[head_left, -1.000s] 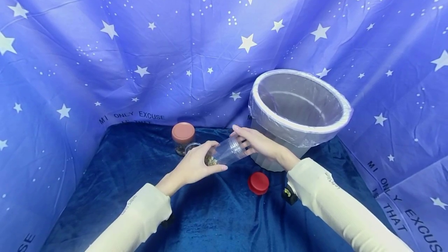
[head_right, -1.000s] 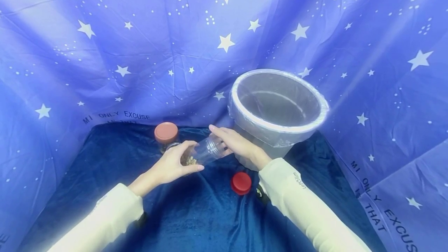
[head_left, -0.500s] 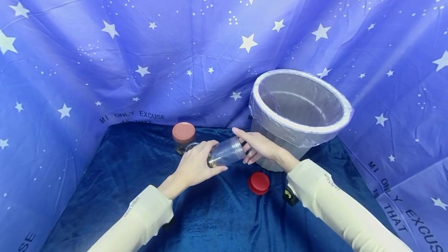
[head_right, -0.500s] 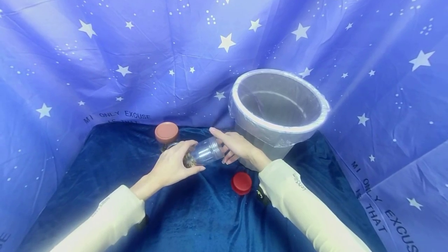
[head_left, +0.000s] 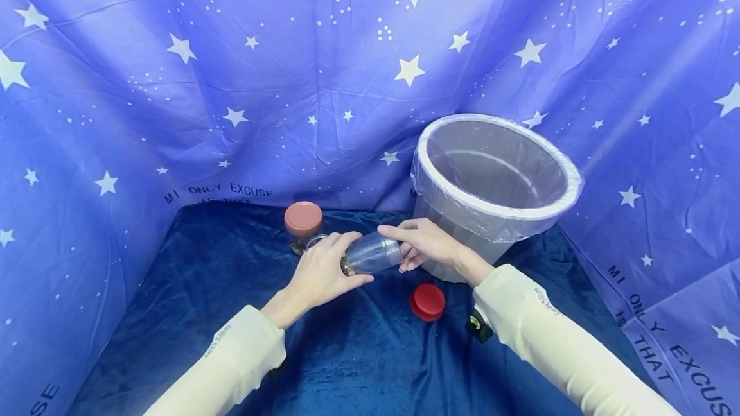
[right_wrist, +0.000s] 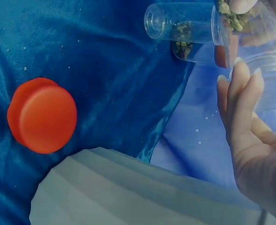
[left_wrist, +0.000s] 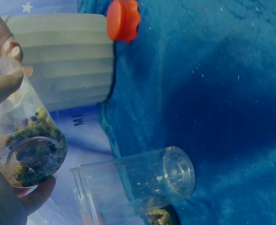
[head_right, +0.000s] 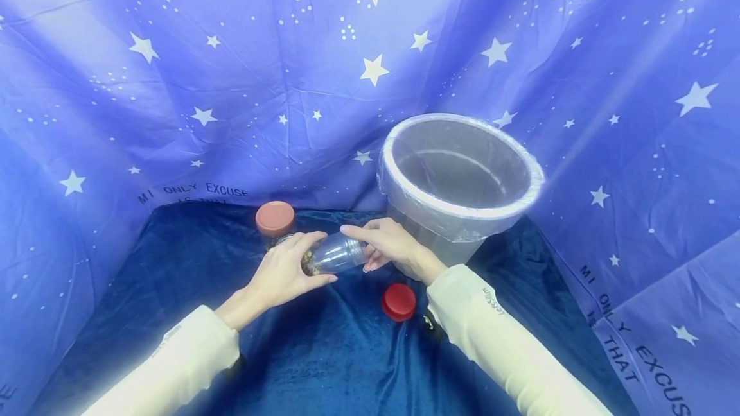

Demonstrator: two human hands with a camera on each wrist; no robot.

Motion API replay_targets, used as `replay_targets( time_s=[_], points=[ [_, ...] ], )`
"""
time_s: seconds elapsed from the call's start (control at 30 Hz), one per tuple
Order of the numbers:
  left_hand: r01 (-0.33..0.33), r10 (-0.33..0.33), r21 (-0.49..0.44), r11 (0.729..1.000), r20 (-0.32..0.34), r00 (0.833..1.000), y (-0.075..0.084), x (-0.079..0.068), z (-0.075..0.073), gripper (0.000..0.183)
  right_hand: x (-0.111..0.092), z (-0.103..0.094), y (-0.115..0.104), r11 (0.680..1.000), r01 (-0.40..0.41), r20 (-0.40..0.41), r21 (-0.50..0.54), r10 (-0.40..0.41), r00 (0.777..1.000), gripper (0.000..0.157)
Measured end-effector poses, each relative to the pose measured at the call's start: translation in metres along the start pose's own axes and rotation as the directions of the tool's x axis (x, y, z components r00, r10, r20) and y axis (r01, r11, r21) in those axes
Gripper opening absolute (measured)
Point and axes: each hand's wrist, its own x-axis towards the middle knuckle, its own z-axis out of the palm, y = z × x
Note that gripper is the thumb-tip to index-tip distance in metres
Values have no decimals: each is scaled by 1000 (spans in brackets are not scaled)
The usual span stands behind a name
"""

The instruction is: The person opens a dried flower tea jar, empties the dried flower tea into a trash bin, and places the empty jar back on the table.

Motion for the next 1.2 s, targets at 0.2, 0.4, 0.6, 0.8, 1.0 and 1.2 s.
replay_targets(
  time_s=[0.2, 0.4, 0.6, 0.8, 1.0, 1.2],
  points=[
    [72, -68, -58, 996, 56, 996, 2, 0, -2, 74, -1, -1, -2, 999, 51, 12, 14, -52, 999, 50],
    [141, -127, -125, 982, 109, 986, 4, 2, -4, 73, -2, -5, -4, 992, 110, 17, -63, -109, 994, 53],
    [165, -143, -186, 968, 128, 981, 4, 2, -4, 69, -5, -10, -7, 977, 155, 46, -143, -150, 988, 58],
    [288, -202, -365, 886, 255, 946, -1, 3, -6, 67, -7, -12, -9, 968, 214, 86, -133, -204, 975, 53],
    [387, -214, -494, 779, 371, 904, -6, 5, -10, 62, -7, -12, -10, 950, 281, 115, -135, -267, 957, 52],
    [461, -172, -569, 681, 488, 856, -12, 3, -9, 58, -7, -13, -8, 937, 328, 179, -121, -304, 936, 53]
  ],
)
